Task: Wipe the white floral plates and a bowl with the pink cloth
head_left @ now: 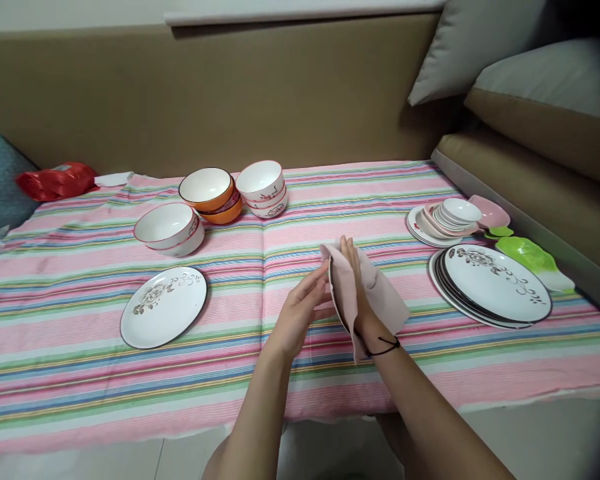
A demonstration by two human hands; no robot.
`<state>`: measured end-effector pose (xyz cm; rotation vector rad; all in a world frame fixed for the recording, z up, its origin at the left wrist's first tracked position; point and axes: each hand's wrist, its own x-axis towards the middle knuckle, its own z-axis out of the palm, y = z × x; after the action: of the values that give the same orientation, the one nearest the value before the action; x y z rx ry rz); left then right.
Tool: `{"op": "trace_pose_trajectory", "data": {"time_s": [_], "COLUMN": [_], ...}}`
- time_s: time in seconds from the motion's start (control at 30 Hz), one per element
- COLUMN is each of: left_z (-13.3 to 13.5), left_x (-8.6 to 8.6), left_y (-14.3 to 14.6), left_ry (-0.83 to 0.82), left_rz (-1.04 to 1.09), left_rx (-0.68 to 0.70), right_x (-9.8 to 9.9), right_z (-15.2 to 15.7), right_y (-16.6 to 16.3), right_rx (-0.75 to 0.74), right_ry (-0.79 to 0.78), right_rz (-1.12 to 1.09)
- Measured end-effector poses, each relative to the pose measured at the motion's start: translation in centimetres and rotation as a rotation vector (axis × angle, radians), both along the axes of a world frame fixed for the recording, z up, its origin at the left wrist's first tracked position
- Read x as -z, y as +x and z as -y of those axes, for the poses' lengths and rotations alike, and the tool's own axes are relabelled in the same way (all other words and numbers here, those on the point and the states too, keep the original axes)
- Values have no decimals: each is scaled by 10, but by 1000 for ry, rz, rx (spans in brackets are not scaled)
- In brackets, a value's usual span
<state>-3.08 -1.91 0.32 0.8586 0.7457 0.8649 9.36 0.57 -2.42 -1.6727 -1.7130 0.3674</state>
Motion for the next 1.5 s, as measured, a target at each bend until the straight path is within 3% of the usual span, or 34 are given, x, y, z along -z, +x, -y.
{"op": "trace_pose_trajectory", "data": {"time_s": [0.17,0.3,0.4,0.53,0.77,1.0,1.13,1.3,1.43,1.5], "left_z": [-2,-3,0,6,9,0,-9,-12,-10,-9], "left_x": [10,8,2,-4,-1,-6,-7,-10,-12,-12], "left_y": [1,4,10,18,17,-2,-15,-27,-29,-28], "left_ry": [-3,14,106,266,292,398,427,440,427,454], "left_rz": [-82,-81,-164,-154,-138,-372,-458,-491,-524,-553], "left_rx": [-110,-136,-144,-41,-98,-268,-360,-270,-182,-149], "right_x": [-4,-8,-9,-8,-5,-5,-8,-14,-15,-14], "right_z": [16,24,14,-6,-10,-3,2,9,10,10], "right_y": [-17,-12,-1,8,24,36,30,21,17,15], "right_rx": [-112,-137,-74,21,185,-14,-21,-48,-226,-284], "right_ry": [5,82,148,186,128,-93,-72,-30,-72,20], "right_rz": [-8,-78,-138,-277,-335,-586,-553,-484,-407,-294]}}
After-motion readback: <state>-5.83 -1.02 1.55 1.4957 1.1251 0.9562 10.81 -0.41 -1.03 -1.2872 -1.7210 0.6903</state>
